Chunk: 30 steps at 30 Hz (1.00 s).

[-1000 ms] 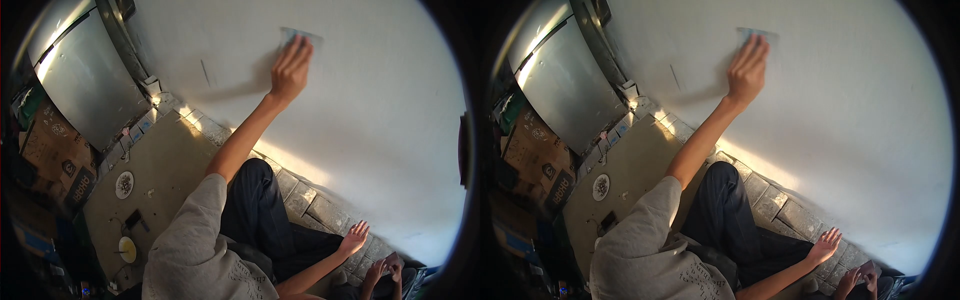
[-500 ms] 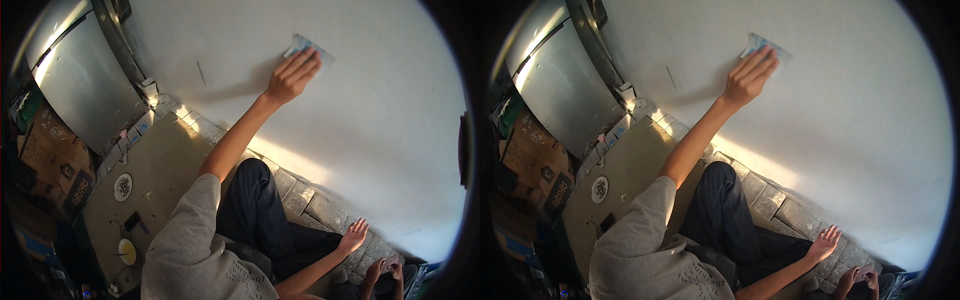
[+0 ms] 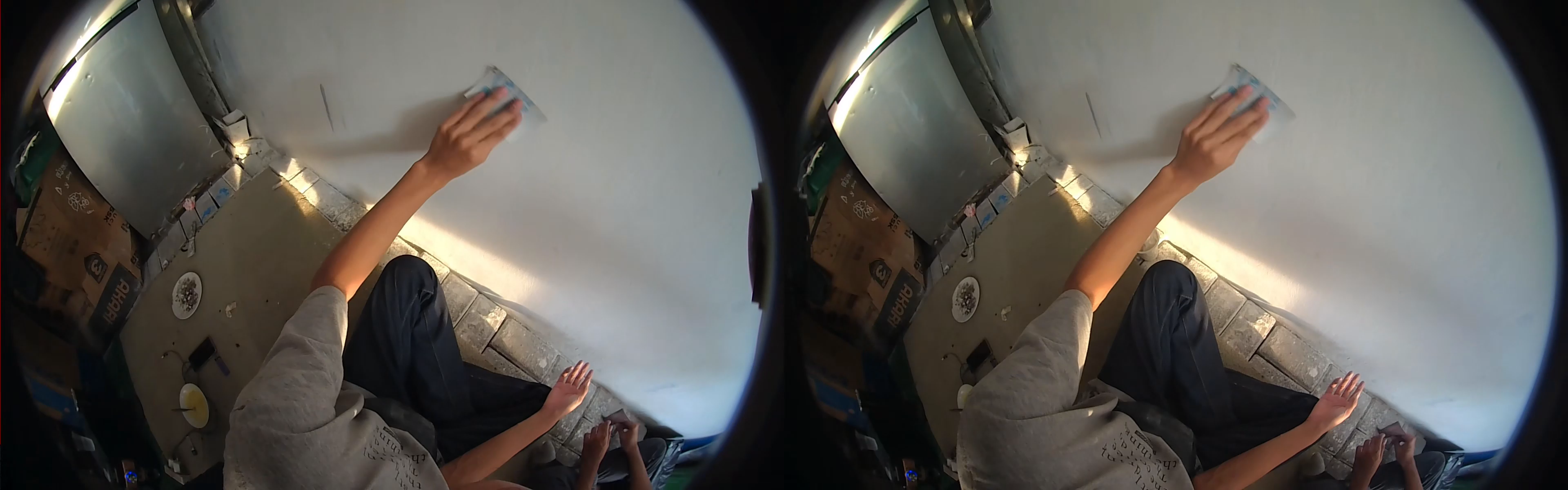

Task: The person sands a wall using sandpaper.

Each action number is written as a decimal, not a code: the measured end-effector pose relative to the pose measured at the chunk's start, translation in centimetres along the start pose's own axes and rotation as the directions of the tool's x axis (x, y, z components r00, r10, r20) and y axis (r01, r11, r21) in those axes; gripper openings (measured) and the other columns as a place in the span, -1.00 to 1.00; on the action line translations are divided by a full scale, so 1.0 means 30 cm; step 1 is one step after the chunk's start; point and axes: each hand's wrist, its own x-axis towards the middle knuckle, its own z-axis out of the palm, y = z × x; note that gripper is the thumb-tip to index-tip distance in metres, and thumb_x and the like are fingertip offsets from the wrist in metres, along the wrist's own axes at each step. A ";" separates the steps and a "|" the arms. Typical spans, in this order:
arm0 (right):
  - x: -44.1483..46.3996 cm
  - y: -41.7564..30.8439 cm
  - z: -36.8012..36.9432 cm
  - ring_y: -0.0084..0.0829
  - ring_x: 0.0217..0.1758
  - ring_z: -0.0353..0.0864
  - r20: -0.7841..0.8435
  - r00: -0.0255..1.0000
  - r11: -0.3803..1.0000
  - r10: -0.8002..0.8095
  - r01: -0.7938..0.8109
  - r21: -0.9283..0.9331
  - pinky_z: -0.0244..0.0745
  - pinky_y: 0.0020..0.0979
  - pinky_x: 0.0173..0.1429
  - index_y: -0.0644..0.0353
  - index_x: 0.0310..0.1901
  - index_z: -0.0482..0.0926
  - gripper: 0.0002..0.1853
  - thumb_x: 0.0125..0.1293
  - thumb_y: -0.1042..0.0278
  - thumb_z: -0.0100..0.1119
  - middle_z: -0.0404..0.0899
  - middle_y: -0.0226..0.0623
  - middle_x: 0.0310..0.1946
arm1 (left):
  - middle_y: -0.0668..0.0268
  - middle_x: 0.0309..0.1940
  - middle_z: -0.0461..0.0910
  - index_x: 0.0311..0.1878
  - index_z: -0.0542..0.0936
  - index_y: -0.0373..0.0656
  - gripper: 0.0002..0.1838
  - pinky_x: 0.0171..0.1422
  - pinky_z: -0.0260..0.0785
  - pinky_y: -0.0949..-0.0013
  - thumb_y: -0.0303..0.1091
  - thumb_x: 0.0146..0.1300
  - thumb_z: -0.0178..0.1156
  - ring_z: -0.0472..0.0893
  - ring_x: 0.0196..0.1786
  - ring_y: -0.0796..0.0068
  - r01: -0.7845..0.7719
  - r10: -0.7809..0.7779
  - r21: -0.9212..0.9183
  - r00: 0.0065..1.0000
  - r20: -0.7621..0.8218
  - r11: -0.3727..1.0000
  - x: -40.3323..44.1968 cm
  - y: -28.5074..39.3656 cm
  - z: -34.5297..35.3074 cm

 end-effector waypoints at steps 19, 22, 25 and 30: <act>-0.508 0.322 1.184 -0.05 0.49 0.36 0.996 0.050 -0.392 -0.078 0.917 -0.077 0.35 -0.08 0.46 0.18 0.38 0.40 -0.38 0.28 0.66 0.28 0.41 -0.09 0.39 | 0.43 0.29 0.55 -0.03 0.72 0.07 -0.73 0.34 0.46 0.07 -0.31 0.16 0.33 0.45 0.40 0.21 0.332 -0.341 -0.196 0.940 -0.016 0.923 -0.200 0.099 -0.012; -0.451 0.356 1.293 -0.17 0.52 0.33 0.995 -0.099 -0.564 -0.005 0.822 0.079 0.29 -0.07 0.57 0.05 0.40 0.37 -0.35 0.29 0.52 0.34 0.41 -0.30 0.41 | 0.48 0.08 0.67 -0.37 0.75 0.03 -0.88 0.28 0.47 0.11 -0.21 0.05 0.35 0.54 0.24 0.28 0.301 -0.320 -0.181 0.944 -0.085 0.936 -0.191 0.154 0.000; -0.384 0.367 1.340 -0.38 0.45 0.44 0.987 -0.147 -0.630 0.063 0.761 0.153 0.25 -0.07 0.61 -0.01 0.35 0.44 -0.40 0.28 0.48 0.36 0.50 -0.46 0.35 | 0.52 -0.22 0.76 -0.46 0.75 -0.01 -0.98 0.27 0.49 0.21 -0.35 -0.02 0.38 0.55 0.21 0.36 0.350 -0.350 -0.066 0.937 0.001 0.935 -0.184 0.181 0.005; -0.292 0.326 1.389 -0.36 0.34 0.56 0.958 -0.250 -0.612 0.142 0.738 0.283 0.42 -0.11 0.53 0.11 0.34 0.47 -0.54 0.42 0.51 0.18 0.57 -0.42 0.29 | 0.52 -0.22 0.77 -0.43 0.76 -0.01 -0.96 0.36 0.42 0.31 -0.37 -0.02 0.39 0.54 0.24 0.38 0.431 -0.426 -0.169 0.902 0.064 0.886 -0.172 0.195 -0.034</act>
